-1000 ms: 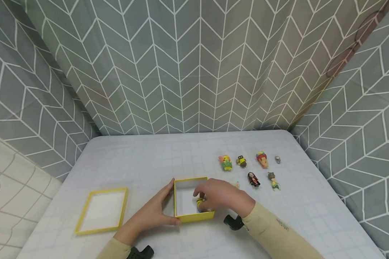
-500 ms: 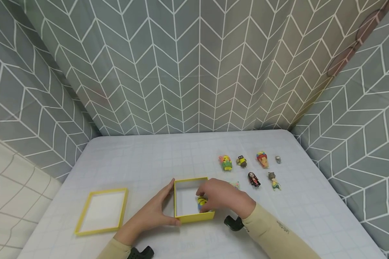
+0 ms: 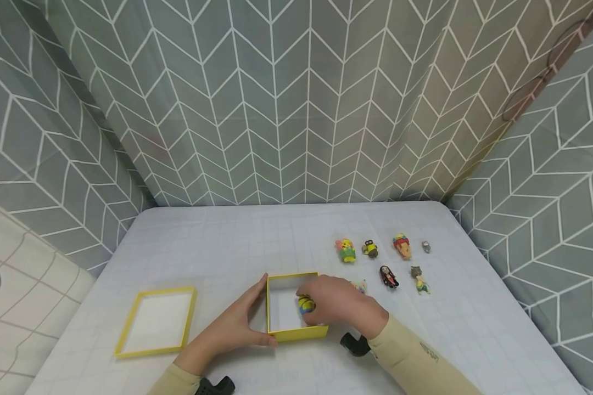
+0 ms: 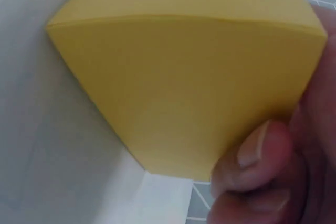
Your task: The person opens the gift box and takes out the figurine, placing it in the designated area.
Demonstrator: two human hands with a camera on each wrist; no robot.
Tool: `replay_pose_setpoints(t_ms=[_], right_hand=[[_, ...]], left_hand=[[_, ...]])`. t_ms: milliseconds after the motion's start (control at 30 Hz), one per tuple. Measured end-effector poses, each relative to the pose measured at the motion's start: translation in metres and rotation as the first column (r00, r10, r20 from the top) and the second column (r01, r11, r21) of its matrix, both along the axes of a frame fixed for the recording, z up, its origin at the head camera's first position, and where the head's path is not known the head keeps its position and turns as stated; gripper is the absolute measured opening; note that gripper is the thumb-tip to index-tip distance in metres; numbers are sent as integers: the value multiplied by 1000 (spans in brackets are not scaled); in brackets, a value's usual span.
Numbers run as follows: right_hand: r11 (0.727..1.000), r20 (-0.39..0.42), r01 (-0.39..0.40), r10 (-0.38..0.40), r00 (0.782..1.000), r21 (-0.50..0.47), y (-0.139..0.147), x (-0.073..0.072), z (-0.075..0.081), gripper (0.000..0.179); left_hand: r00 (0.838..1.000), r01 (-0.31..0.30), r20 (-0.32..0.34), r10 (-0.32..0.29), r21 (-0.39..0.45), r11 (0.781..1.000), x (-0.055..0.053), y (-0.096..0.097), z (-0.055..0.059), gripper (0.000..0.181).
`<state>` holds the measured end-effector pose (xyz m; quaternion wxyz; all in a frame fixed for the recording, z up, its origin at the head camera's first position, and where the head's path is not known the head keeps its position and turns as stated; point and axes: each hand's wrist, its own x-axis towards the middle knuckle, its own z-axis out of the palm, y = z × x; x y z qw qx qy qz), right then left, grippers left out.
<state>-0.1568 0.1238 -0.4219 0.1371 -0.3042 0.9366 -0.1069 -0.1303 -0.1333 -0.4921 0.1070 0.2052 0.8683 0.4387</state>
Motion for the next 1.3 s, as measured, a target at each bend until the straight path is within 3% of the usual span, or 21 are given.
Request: replay_pose_setpoints(t_ms=[133,267,467,733,1300], right_hand=[[995,4,64,-64,998,-80,5,1,4,51],[977,14,117,-117,993,-176,9,2,9,53],[953,-4,110,-116,993,-282,12,0,9,47],[877,40,176,-177,983,-447,15,1,7,48],[792,115,271,-249,962,-547,23,-2,3,50]], left_hand=[[1000,-2,0,2,-1,1000,1,0,0,133],[1000,-7,-12,7,-2,1000,1,0,-1,134],[1000,-20,-3,20,-16,1000,1,0,-1,133],[999,-20,27,20,5,1000,2,2,0,134],[1000,-1,-4,1,1,1000,2,1,2,133]])
